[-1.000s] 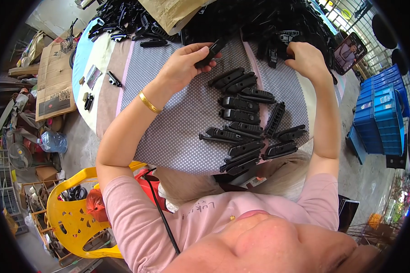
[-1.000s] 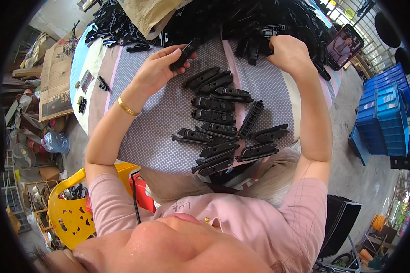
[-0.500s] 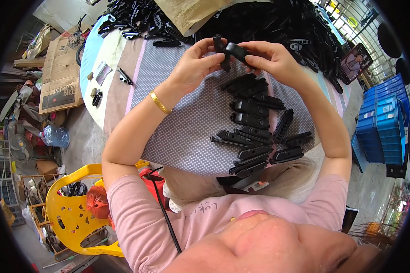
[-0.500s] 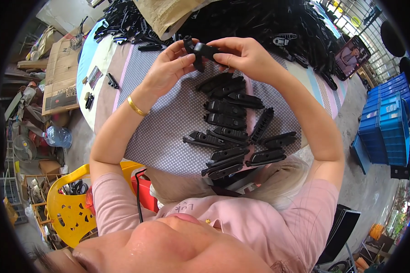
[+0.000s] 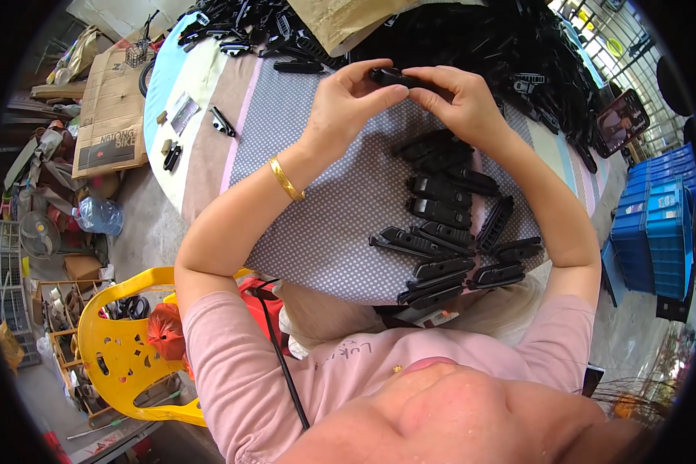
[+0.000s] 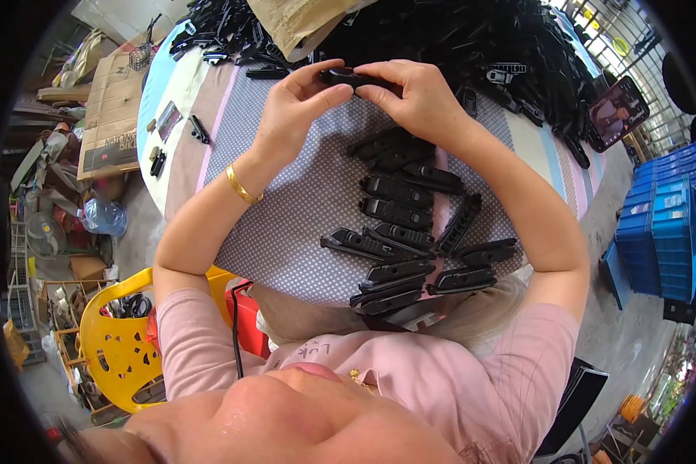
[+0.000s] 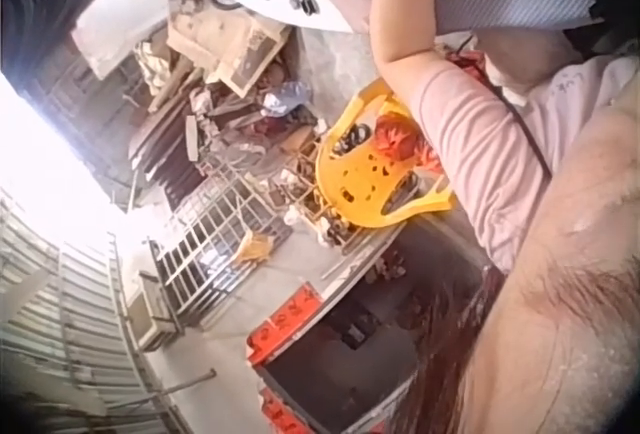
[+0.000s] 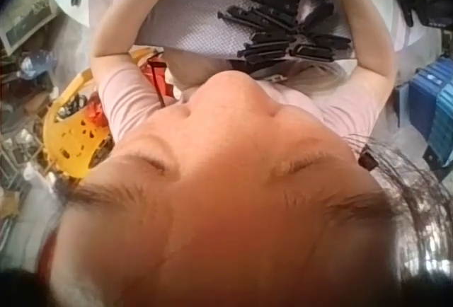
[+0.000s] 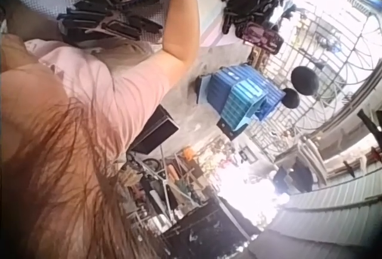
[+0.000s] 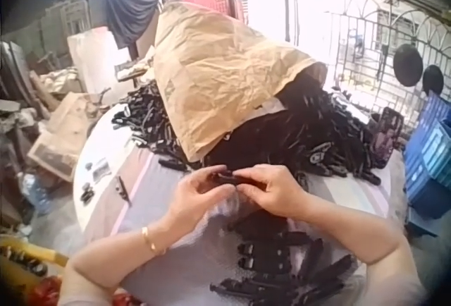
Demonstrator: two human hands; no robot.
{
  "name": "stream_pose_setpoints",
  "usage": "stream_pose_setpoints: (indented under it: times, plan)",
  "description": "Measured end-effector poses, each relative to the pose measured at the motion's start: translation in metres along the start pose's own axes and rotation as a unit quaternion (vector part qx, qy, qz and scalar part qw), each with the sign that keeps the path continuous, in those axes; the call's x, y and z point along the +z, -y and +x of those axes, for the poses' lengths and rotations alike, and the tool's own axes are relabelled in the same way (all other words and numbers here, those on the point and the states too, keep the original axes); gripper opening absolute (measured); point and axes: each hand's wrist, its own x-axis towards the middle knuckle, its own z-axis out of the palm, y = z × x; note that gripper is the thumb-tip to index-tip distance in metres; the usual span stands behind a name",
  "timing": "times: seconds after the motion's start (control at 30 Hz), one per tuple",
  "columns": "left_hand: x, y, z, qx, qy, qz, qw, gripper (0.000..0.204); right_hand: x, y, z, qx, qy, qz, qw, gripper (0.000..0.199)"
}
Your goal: Inspecting and assembling black plastic hair claw clips at a manufacturing workstation.
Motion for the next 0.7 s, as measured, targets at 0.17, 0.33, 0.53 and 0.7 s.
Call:
stream_pose_setpoints:
  times: [0.17, 0.33, 0.53, 0.7]
  plan:
    - [-0.002, 0.002, 0.005, 0.041, 0.000, -0.046, 0.998, 0.034, -0.003, 0.011, -0.003, -0.011, -0.011, -0.109, 0.994, 0.040]
    - [-0.004, -0.005, 0.001, 0.057, 0.049, 0.003, 0.997, 0.033, -0.014, 0.016, -0.007, 0.025, 0.059, -0.042, 0.997, 0.046]
    - [-0.001, -0.010, -0.001, 0.099, 0.084, 0.001, 0.992, 0.033, -0.014, 0.025, -0.014, -0.003, 0.008, -0.076, 0.997, 0.033]
    - [-0.007, 0.000, 0.006, -0.011, 0.133, -0.059, 0.989, 0.035, -0.030, 0.023, -0.008, 0.061, 0.100, -0.098, 0.988, 0.029]
